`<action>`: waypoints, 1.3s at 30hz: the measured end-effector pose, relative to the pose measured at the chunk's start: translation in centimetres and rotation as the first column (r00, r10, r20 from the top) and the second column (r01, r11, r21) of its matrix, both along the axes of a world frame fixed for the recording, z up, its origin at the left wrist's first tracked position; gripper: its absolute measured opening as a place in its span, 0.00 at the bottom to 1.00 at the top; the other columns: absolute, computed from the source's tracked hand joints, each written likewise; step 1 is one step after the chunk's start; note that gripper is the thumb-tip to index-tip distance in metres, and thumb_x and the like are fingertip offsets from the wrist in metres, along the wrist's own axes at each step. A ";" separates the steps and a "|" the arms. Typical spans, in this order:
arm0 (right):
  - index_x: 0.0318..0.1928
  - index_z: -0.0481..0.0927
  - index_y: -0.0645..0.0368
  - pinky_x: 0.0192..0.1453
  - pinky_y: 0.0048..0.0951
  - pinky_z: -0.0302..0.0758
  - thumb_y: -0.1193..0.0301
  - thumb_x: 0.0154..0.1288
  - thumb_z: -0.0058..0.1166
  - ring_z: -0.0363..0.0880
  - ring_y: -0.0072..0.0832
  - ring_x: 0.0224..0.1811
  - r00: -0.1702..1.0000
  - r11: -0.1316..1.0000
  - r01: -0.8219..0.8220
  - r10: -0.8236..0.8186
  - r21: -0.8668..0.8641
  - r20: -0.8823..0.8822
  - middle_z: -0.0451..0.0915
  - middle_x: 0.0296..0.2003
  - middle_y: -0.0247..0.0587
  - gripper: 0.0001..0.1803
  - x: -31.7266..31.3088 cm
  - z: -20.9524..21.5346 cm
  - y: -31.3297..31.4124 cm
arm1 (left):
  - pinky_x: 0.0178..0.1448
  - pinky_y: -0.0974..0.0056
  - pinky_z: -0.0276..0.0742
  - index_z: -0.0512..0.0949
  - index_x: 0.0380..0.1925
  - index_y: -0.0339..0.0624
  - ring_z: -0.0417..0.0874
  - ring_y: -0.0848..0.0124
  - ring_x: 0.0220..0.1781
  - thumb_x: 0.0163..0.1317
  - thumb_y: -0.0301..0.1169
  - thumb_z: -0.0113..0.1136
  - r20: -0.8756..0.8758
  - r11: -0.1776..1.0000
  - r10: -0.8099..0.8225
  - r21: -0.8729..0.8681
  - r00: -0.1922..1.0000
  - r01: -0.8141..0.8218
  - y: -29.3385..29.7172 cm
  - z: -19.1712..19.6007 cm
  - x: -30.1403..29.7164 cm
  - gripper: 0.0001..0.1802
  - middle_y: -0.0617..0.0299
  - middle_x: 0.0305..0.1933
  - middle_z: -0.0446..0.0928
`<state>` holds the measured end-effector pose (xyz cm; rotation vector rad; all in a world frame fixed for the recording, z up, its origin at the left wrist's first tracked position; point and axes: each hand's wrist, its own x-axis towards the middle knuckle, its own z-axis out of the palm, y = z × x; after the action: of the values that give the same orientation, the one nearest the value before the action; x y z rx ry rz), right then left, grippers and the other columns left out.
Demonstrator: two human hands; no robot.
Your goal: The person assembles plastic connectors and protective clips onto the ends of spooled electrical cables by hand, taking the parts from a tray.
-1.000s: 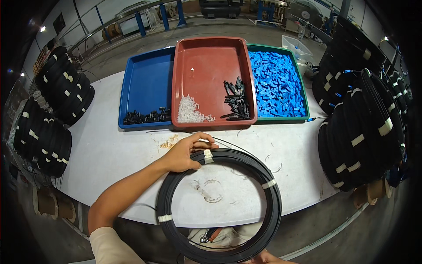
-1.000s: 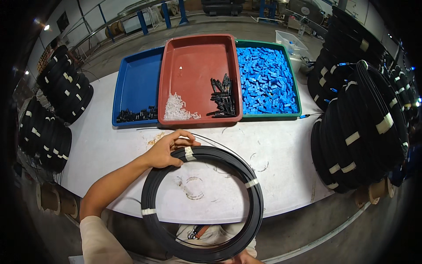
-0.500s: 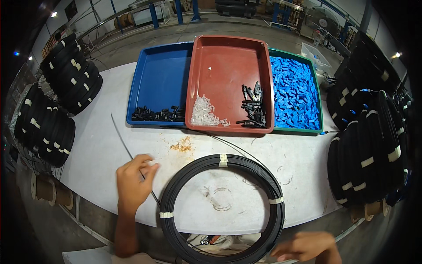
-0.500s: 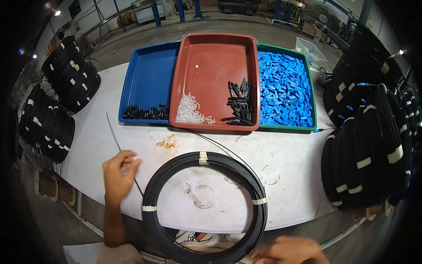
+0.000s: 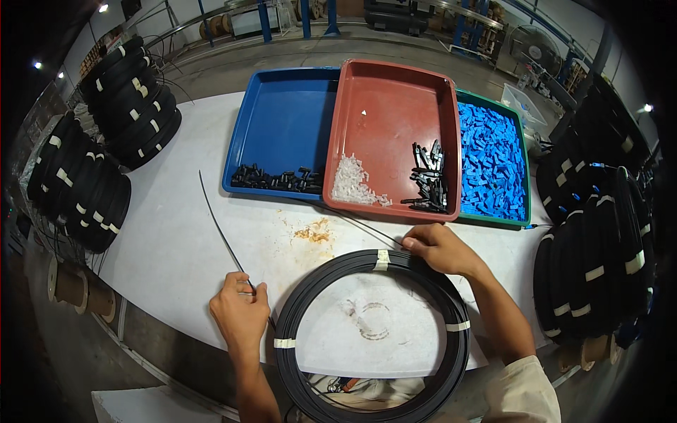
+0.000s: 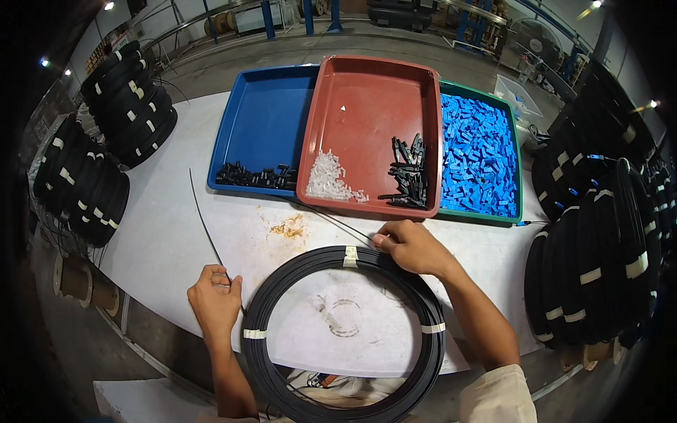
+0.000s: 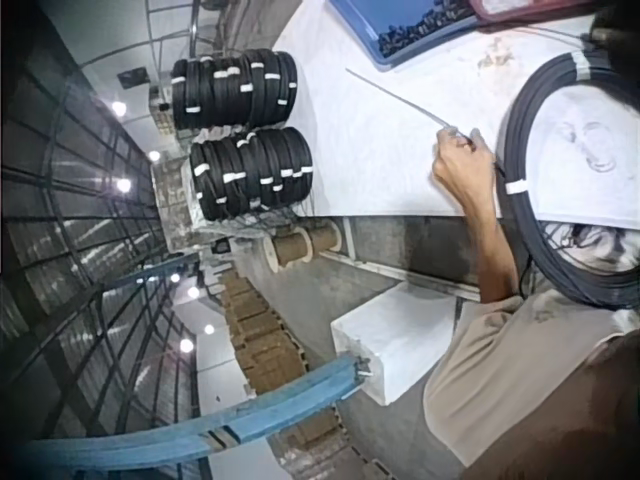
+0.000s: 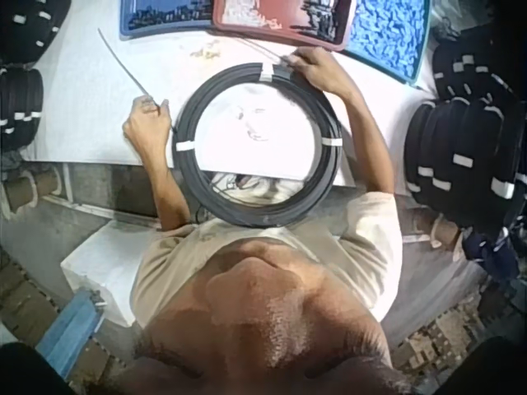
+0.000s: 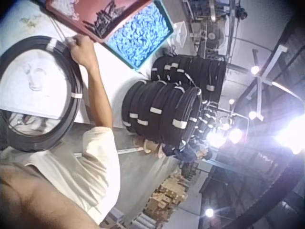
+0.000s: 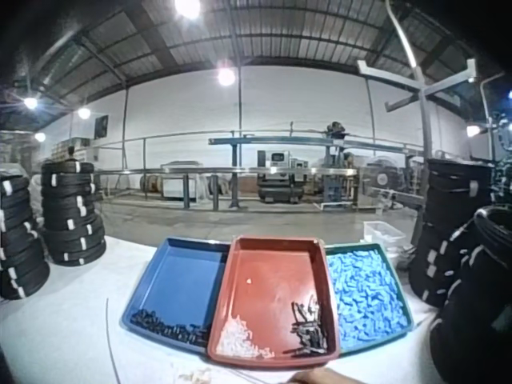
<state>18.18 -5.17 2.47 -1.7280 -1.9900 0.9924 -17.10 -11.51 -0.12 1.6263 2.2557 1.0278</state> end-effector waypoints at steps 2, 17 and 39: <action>0.44 0.83 0.67 0.43 0.39 0.78 0.64 0.73 0.59 0.87 0.40 0.37 0.997 0.996 -0.003 0.010 0.091 -0.078 0.87 0.34 0.54 0.15 -0.8 -0.7 0.1 | 0.34 0.62 0.81 0.82 0.37 0.34 0.89 0.64 0.26 0.51 0.25 0.76 0.014 0.999 0.029 0.016 0.999 -0.029 -0.1 -0.9 -0.2 0.14 0.52 0.27 0.86; 0.42 0.80 0.63 0.19 0.21 0.67 0.73 0.76 0.53 0.71 0.16 0.18 0.628 0.860 0.488 -0.231 0.146 -0.743 0.78 0.27 0.34 0.06 0.2 0.2 0.7 | 0.30 0.68 0.82 0.85 0.41 0.34 0.90 0.65 0.29 0.55 0.15 0.70 -0.136 0.825 -0.092 0.544 0.986 0.152 -2.6 1.0 2.6 0.12 0.54 0.31 0.88; 0.60 0.74 0.62 0.26 0.25 0.70 0.71 0.80 0.49 0.73 0.21 0.25 0.359 0.660 0.712 -0.051 0.238 -0.932 0.79 0.38 0.38 0.14 8.5 8.0 3.8 | 0.41 0.66 0.84 0.88 0.43 0.34 0.92 0.63 0.36 0.59 0.16 0.60 0.205 0.700 -0.692 -0.042 0.692 0.713 3.8 1.6 0.5 0.14 0.46 0.37 0.88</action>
<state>26.63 -1.33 10.51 -0.8817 -0.8847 0.6570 -16.61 -7.75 1.48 1.9962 1.3181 0.7549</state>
